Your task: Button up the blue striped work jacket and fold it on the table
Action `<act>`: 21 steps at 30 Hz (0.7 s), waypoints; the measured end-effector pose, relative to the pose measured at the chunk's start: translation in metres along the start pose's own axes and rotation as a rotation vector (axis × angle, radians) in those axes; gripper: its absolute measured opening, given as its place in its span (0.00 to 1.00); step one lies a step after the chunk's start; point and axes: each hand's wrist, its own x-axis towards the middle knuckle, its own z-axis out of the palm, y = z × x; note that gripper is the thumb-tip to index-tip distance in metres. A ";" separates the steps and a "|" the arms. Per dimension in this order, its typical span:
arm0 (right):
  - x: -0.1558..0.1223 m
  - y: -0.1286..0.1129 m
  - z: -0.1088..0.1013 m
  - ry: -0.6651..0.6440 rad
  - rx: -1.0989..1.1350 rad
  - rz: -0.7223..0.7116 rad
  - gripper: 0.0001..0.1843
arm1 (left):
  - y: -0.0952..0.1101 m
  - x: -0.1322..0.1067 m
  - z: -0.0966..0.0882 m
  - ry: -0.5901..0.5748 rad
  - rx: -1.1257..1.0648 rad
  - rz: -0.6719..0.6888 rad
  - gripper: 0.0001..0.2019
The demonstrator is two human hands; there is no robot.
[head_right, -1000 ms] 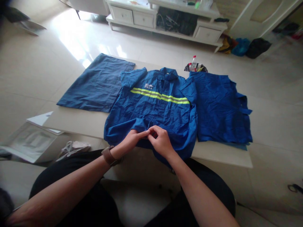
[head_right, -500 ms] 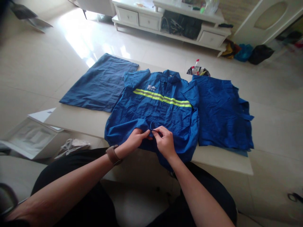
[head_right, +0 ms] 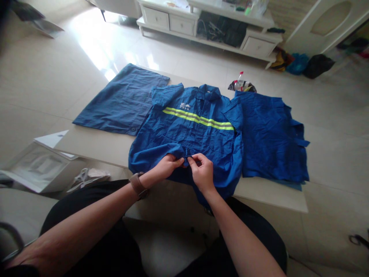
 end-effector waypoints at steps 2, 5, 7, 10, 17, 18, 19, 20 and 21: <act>0.000 -0.001 0.000 0.006 -0.056 -0.035 0.13 | -0.002 0.000 -0.002 -0.009 0.055 0.021 0.16; -0.001 -0.001 0.000 0.036 -0.110 -0.078 0.14 | -0.004 -0.003 -0.004 -0.031 0.169 0.063 0.16; -0.002 0.000 0.001 0.056 -0.117 -0.084 0.14 | -0.004 -0.005 -0.005 -0.053 0.230 0.074 0.18; -0.003 0.000 0.001 0.077 -0.058 -0.033 0.14 | -0.001 -0.006 -0.007 -0.084 0.270 0.077 0.19; -0.003 0.002 -0.002 0.085 0.097 0.063 0.17 | 0.013 -0.002 -0.007 -0.094 0.283 0.057 0.15; -0.003 0.003 -0.002 0.071 0.105 0.065 0.17 | 0.014 -0.001 -0.006 -0.089 0.273 0.063 0.15; -0.002 0.004 -0.002 0.056 0.113 0.065 0.17 | 0.014 -0.001 -0.006 -0.080 0.259 0.068 0.14; -0.002 0.004 -0.002 0.042 0.121 0.065 0.16 | 0.014 -0.001 -0.005 -0.072 0.244 0.067 0.13; -0.002 0.004 -0.002 0.030 0.127 0.063 0.16 | 0.012 0.000 -0.004 -0.063 0.229 0.058 0.13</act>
